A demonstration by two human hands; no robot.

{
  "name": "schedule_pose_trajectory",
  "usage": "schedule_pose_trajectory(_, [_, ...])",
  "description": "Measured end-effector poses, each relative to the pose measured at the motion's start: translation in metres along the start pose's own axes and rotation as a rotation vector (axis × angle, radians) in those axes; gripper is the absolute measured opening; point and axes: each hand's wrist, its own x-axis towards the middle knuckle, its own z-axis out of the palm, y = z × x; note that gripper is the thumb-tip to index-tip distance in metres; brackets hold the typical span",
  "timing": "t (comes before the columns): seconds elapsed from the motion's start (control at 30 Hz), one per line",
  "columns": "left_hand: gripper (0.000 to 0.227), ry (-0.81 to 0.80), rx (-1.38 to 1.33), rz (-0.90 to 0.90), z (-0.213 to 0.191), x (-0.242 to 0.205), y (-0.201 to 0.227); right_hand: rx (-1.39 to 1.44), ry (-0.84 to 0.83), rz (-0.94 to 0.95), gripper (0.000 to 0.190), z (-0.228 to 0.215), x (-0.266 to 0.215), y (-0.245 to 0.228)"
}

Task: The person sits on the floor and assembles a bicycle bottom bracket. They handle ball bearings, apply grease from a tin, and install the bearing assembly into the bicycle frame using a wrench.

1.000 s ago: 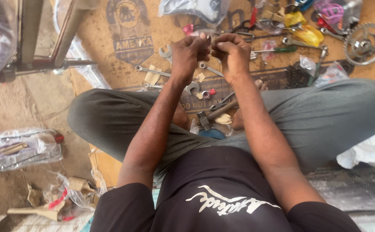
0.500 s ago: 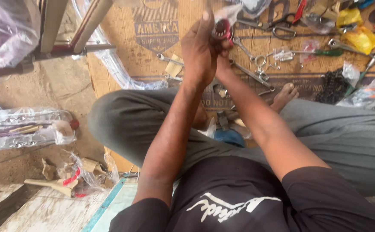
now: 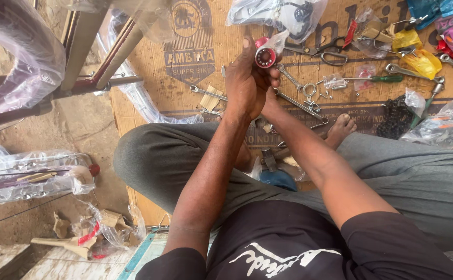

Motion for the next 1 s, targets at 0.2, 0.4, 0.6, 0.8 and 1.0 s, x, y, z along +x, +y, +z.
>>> schedule_pose_trajectory(0.2, [0.042,-0.046,-0.059,-0.01,-0.007,0.004,-0.006,-1.686,0.316,-0.593,0.031,0.089,-0.041,-0.034])
schedule_pose_trajectory(0.4, [0.034,-0.09,0.066,0.029,0.008,0.013,-0.025,-1.263,0.286,-0.607,0.007,0.276,-0.113,-0.038])
schedule_pose_trajectory(0.6, [0.034,-0.142,0.403,0.134,0.026,0.004,-0.044,-1.214,0.27,-0.676,0.01,0.315,-0.159,0.001])
schedule_pose_trajectory(0.8, [0.033,-0.174,0.582,0.13,0.028,-0.005,-0.065,-1.177,0.306,-0.742,0.011,0.292,-0.182,-0.007])
schedule_pose_trajectory(1.0, [0.033,-0.26,0.571,0.065,0.04,-0.01,-0.084,-1.057,0.286,-0.729,0.013,0.282,-0.209,-0.025])
